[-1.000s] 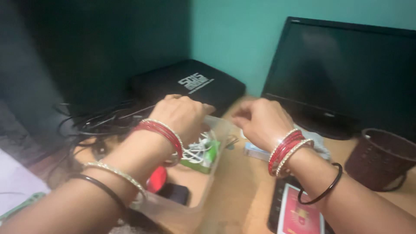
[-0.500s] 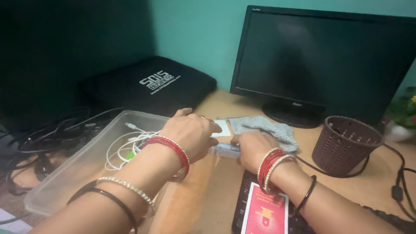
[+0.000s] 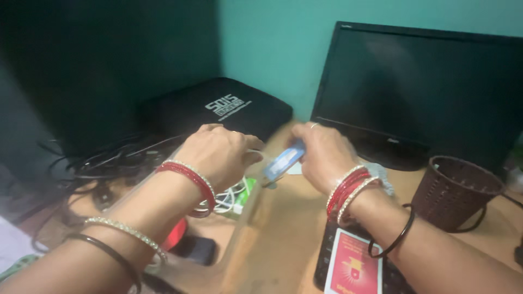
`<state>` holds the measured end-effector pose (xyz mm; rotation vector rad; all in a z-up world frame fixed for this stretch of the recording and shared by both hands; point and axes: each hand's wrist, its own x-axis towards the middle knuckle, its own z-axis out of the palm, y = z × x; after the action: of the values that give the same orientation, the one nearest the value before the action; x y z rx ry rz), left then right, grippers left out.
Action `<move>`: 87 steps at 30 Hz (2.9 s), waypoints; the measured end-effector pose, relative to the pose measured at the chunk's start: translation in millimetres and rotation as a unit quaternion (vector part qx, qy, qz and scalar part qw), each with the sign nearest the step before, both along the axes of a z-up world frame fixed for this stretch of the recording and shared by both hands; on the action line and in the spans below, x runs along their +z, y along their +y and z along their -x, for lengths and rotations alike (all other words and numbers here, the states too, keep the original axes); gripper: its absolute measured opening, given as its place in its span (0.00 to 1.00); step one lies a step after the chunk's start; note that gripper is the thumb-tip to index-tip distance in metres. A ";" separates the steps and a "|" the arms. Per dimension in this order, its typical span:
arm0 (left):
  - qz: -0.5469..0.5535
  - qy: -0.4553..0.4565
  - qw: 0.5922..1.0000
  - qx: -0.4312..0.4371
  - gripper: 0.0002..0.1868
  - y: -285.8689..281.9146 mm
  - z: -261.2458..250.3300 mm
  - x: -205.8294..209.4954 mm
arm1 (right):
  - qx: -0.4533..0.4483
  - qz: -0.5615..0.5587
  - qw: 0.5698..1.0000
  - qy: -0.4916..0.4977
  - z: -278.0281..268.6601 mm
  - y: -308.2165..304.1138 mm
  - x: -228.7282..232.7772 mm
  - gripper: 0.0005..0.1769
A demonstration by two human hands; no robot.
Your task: The person organizes small electronic accessories and stationery items by sorting them into a clear plastic container and a green basket. They handle cables, a power adapter, a lens cap, scissors, and a box, placing them into the containers on a desk.
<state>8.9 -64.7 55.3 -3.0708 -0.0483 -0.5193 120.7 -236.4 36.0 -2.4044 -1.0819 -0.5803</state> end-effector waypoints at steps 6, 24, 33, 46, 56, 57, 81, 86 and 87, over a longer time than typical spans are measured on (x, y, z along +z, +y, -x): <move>0.034 0.035 0.997 0.054 0.17 8.6 33.4 9.9 | -0.065 0.008 0.996 -0.068 28.2 3.5 28.0 0.14; -0.039 0.185 0.971 0.143 0.16 25.0 69.5 -20.2 | 0.000 0.194 0.978 0.074 99.9 46.3 25.0 0.17; -0.038 0.151 0.981 0.120 0.13 25.2 75.9 -23.7 | -0.016 0.220 0.970 0.106 116.2 56.1 32.3 0.16; -0.026 0.207 0.966 0.152 0.10 29.9 71.0 -29.3 | 0.017 0.176 0.979 0.098 110.4 64.5 0.0 0.07; -0.018 0.192 0.970 0.147 0.10 26.2 73.0 -25.2 | 0.021 0.291 0.951 0.099 100.2 75.3 -10.4 0.06; -0.018 0.187 0.971 0.146 0.10 26.1 73.4 -25.1 | 0.024 0.307 0.947 0.087 99.5 76.5 -10.2 0.06; -0.008 0.076 0.997 -0.014 0.33 -16.8 -26.2 -29.5 | 0.019 0.112 0.981 0.156 -6.9 7.5 -17.5 0.15; -0.013 0.146 0.989 0.006 0.34 -16.7 -42.1 -34.1 | 0.030 0.135 0.979 0.149 -24.9 14.0 -48.8 0.17; -0.020 0.162 0.986 0.017 0.33 -16.4 -44.8 -33.8 | 0.030 0.139 0.977 0.158 -28.0 15.6 -54.2 0.18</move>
<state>53.7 -81.2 21.6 -3.0642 -0.0830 -0.0155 148.7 -220.8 -18.2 -2.5721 -1.1491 -0.0200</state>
